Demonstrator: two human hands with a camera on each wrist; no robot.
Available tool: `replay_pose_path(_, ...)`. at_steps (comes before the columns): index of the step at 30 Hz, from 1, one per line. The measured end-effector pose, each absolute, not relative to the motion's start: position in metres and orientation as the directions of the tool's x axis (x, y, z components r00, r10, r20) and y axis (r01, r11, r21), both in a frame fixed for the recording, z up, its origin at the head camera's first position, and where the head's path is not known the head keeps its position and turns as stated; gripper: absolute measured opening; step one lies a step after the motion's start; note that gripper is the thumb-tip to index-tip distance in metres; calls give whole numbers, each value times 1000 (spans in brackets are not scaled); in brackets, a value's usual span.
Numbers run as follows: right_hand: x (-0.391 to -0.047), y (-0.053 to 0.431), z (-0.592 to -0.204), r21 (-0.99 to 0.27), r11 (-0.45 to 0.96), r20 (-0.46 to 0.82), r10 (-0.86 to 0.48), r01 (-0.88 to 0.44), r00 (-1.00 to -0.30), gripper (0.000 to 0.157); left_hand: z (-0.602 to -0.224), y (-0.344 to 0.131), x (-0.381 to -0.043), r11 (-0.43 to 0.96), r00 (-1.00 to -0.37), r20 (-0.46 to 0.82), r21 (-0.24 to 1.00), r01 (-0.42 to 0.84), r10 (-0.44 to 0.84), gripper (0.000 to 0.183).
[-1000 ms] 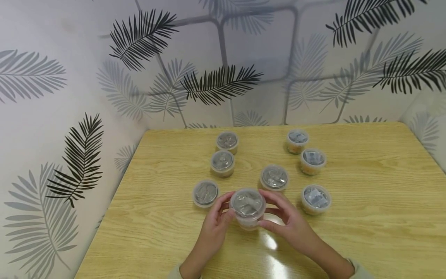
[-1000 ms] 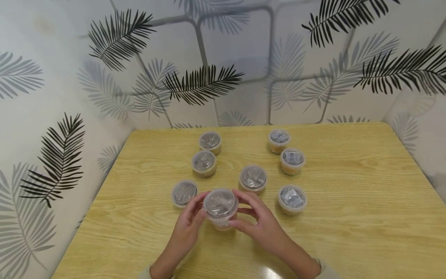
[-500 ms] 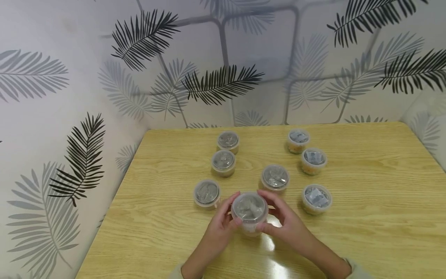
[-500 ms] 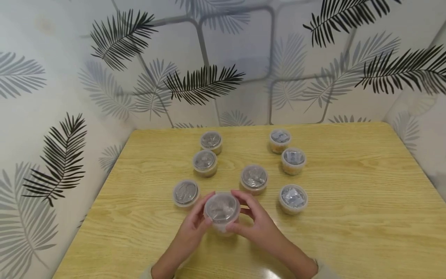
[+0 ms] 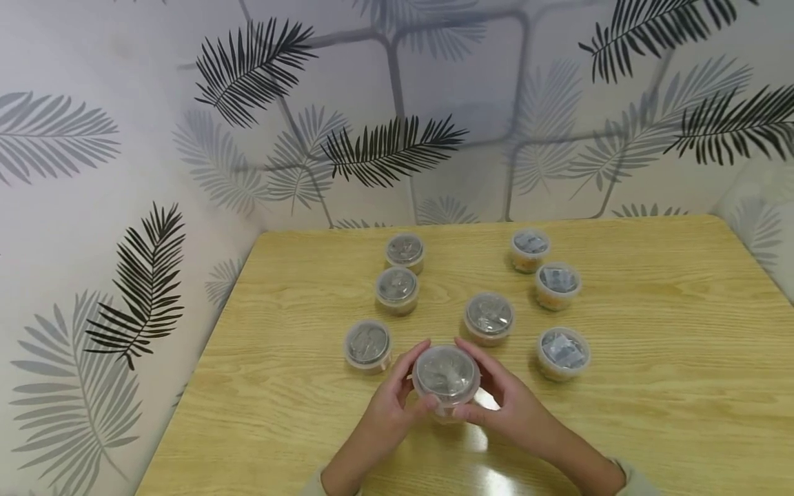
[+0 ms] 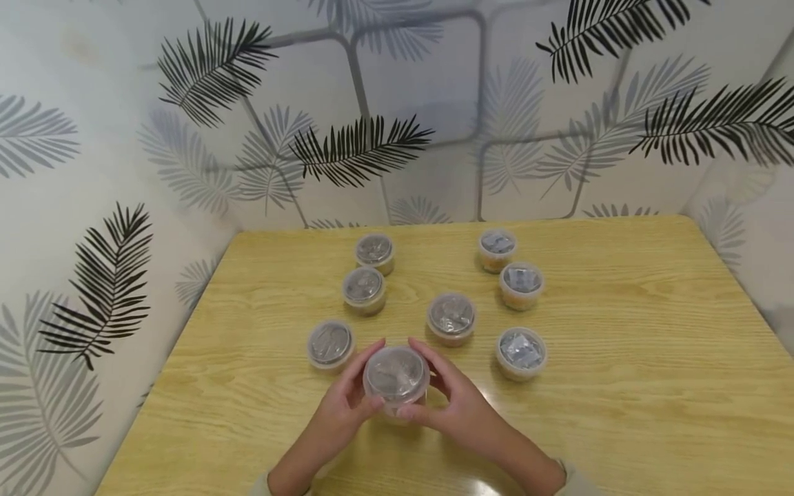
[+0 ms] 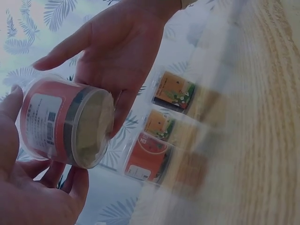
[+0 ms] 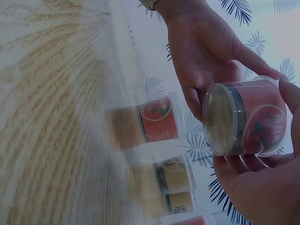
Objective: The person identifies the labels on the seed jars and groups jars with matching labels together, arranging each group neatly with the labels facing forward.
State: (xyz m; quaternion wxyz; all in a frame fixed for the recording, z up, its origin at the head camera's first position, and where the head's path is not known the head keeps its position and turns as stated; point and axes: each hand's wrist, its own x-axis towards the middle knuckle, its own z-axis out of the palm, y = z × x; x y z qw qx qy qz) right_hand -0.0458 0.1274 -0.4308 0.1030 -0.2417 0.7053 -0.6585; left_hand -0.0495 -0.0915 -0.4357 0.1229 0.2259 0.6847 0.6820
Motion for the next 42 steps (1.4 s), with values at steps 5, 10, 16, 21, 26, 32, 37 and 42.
replay_pose_path(5,-50,131,-432,-978,-77,206,-465,-193,-861,65,-438,-96,-55,-85,-894,154,988,130,421,55)
replay_pose_path(10,-52,131,-434,-975,-138,221,-459,-177,-860,58,-440,-96,-56,-96,-909,155,987,128,387,47)
replay_pose_path(16,-51,129,-434,-976,-133,213,-432,-171,-877,56,-442,-95,-55,-85,-927,159,987,138,340,41)
replay_pose_path(21,-51,127,-434,-974,-129,225,-421,-187,-879,54,-442,-94,-53,-81,-927,155,987,136,341,40)
replay_pose_path(26,-51,127,-434,-972,-117,234,-426,-203,-874,58,-440,-92,-52,-85,-911,103,994,76,400,46)
replay_pose_path(32,-50,126,-434,-979,-39,196,-468,-201,-862,67,-438,-90,-49,-65,-888,120,993,101,444,62)
replay_pose_path(37,-49,126,-435,-983,-1,160,-489,-182,-858,69,-438,-89,-48,-51,-889,133,991,124,439,64)
replay_pose_path(42,-48,126,-435,-981,23,157,-478,-191,-864,70,-439,-87,-47,-8,-903,114,993,122,415,65)
